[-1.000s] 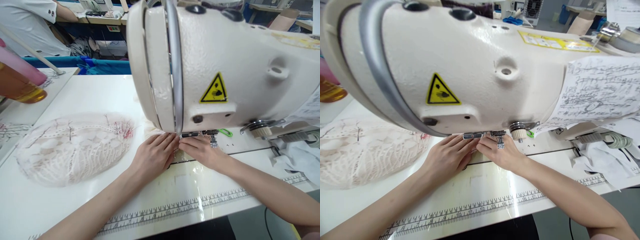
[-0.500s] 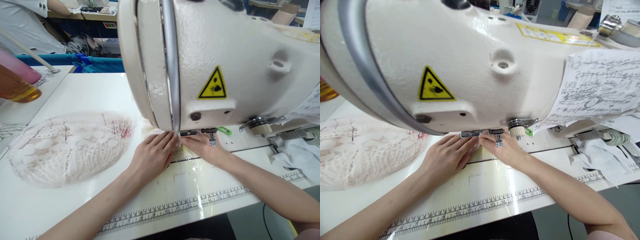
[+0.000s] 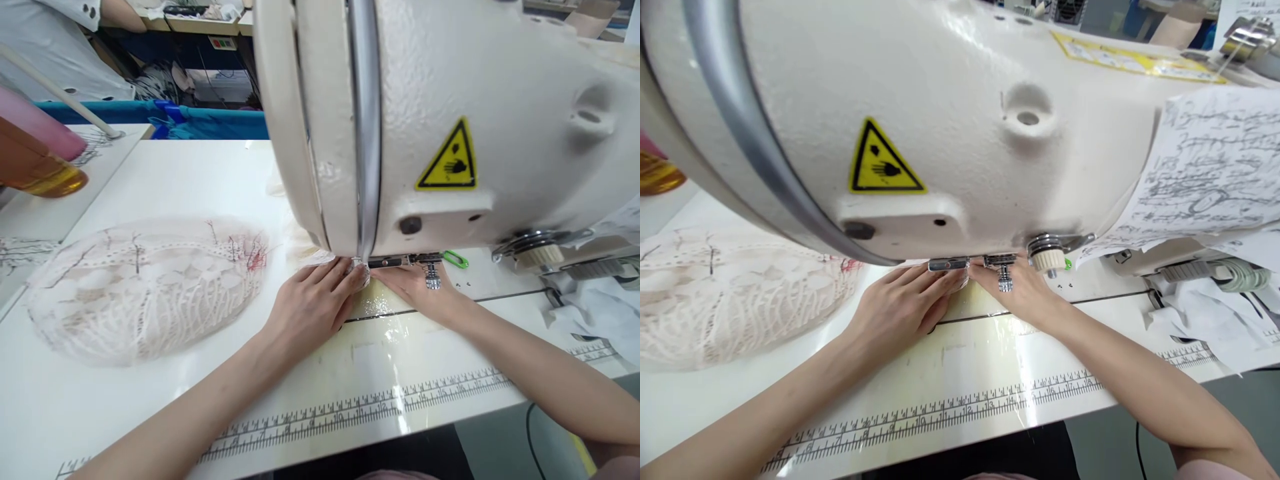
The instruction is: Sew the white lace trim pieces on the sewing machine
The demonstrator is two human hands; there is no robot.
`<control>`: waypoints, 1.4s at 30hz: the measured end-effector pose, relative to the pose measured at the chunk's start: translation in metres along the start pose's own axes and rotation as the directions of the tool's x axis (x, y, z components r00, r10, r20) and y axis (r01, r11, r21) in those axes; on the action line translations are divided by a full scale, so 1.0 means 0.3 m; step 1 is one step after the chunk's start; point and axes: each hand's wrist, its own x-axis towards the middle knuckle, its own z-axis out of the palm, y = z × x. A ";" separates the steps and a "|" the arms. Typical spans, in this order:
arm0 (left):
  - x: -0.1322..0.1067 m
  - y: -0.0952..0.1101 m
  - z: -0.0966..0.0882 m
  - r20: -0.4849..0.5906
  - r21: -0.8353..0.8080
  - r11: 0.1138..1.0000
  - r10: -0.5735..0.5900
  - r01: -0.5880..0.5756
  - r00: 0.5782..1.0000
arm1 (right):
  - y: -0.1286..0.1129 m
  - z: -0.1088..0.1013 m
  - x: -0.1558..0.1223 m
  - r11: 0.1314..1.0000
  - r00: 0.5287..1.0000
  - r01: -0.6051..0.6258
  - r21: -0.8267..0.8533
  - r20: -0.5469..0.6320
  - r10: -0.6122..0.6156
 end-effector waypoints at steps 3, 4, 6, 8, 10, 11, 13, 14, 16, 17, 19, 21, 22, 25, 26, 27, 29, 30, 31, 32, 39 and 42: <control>0.001 0.000 0.003 0.000 -0.010 1.000 -0.018 0.018 1.000 | 0.002 0.004 0.008 0.993 0.999 -0.028 0.111 -0.034 0.032; 0.003 0.000 0.004 0.003 -0.013 1.000 -0.022 0.022 1.000 | 0.002 0.007 0.012 0.991 0.999 -0.028 0.129 -0.042 0.034; 0.006 0.002 0.005 0.001 -0.009 1.000 -0.029 0.029 1.000 | 0.002 0.011 0.018 0.989 0.998 -0.020 0.149 -0.062 0.029; 0.008 0.006 0.004 -0.016 0.013 0.999 -0.029 0.029 0.999 | 0.002 0.011 0.020 0.989 0.997 -0.011 0.148 -0.080 0.023; 0.007 0.012 0.001 -0.046 0.047 0.999 0.012 -0.009 0.999 | 0.000 0.009 0.015 0.990 0.996 0.002 0.138 -0.085 0.009; 0.005 0.014 -0.001 -0.055 0.062 0.997 0.047 -0.043 0.997 | -0.002 0.007 0.009 0.993 0.997 0.018 0.117 -0.082 -0.008; -0.001 0.018 -0.004 -0.048 0.074 0.991 0.114 -0.111 0.992 | -0.003 0.005 -0.006 0.998 0.995 0.061 0.018 -0.076 -0.059; -0.005 0.019 -0.005 -0.040 0.073 0.989 0.130 -0.127 0.991 | -0.003 0.005 -0.014 0.995 0.994 0.085 -0.049 -0.071 -0.089; -0.011 0.019 -0.005 -0.024 0.060 0.991 0.118 -0.117 0.993 | -0.001 0.010 -0.028 0.977 0.989 0.123 -0.175 -0.055 -0.134; -0.013 0.019 -0.004 -0.023 0.050 0.993 0.105 -0.104 0.994 | 0.000 0.014 -0.033 0.969 0.989 0.127 -0.213 -0.048 -0.140; -0.014 0.017 -0.003 -0.018 0.028 0.996 0.084 -0.084 0.996 | 0.001 0.024 -0.040 0.961 0.990 0.114 -0.252 -0.049 -0.131; -0.013 0.015 -0.002 -0.017 0.009 0.997 0.075 -0.074 0.997 | -0.001 0.032 -0.043 0.958 0.991 0.097 -0.271 -0.066 -0.120; -0.013 0.013 -0.001 -0.020 0.004 0.998 0.069 -0.069 0.997 | -0.003 0.033 -0.042 0.957 0.990 0.097 -0.275 -0.073 -0.122; -0.013 0.008 -0.001 -0.031 0.001 0.998 0.058 -0.058 0.998 | -0.013 0.029 -0.038 0.958 0.989 0.112 -0.263 -0.061 -0.133; -0.013 0.007 -0.001 -0.035 0.002 0.998 0.055 -0.055 0.998 | -0.016 0.026 -0.036 0.960 0.990 0.113 -0.257 -0.052 -0.130; -0.012 0.005 -0.001 -0.042 0.003 0.999 0.053 -0.052 0.998 | -0.018 0.023 -0.034 0.961 0.991 0.109 -0.254 -0.044 -0.125; -0.010 0.003 -0.001 -0.055 0.005 0.999 0.046 -0.046 0.997 | -0.022 0.019 -0.031 0.960 0.992 0.112 -0.258 -0.036 -0.125; -0.009 0.002 -0.001 -0.059 0.006 0.999 0.042 -0.042 0.997 | -0.023 0.019 -0.029 0.957 0.990 0.119 -0.265 -0.036 -0.134; -0.007 0.001 -0.001 -0.061 0.007 0.999 0.038 -0.038 0.997 | -0.023 0.020 -0.029 0.953 0.989 0.128 -0.276 -0.039 -0.144; -0.005 0.000 -0.001 -0.062 0.007 0.999 0.035 -0.034 0.997 | -0.023 0.022 -0.028 0.948 0.987 0.132 -0.290 -0.045 -0.151; 0.005 0.000 -0.004 -0.006 -0.005 1.000 -0.015 0.015 1.000 | -0.018 0.040 -0.030 0.931 0.986 0.123 -0.343 -0.061 -0.152; 0.009 0.000 -0.005 -0.009 -0.006 1.000 -0.012 0.012 1.000 | -0.010 0.047 -0.029 0.916 0.982 0.148 -0.374 -0.054 -0.181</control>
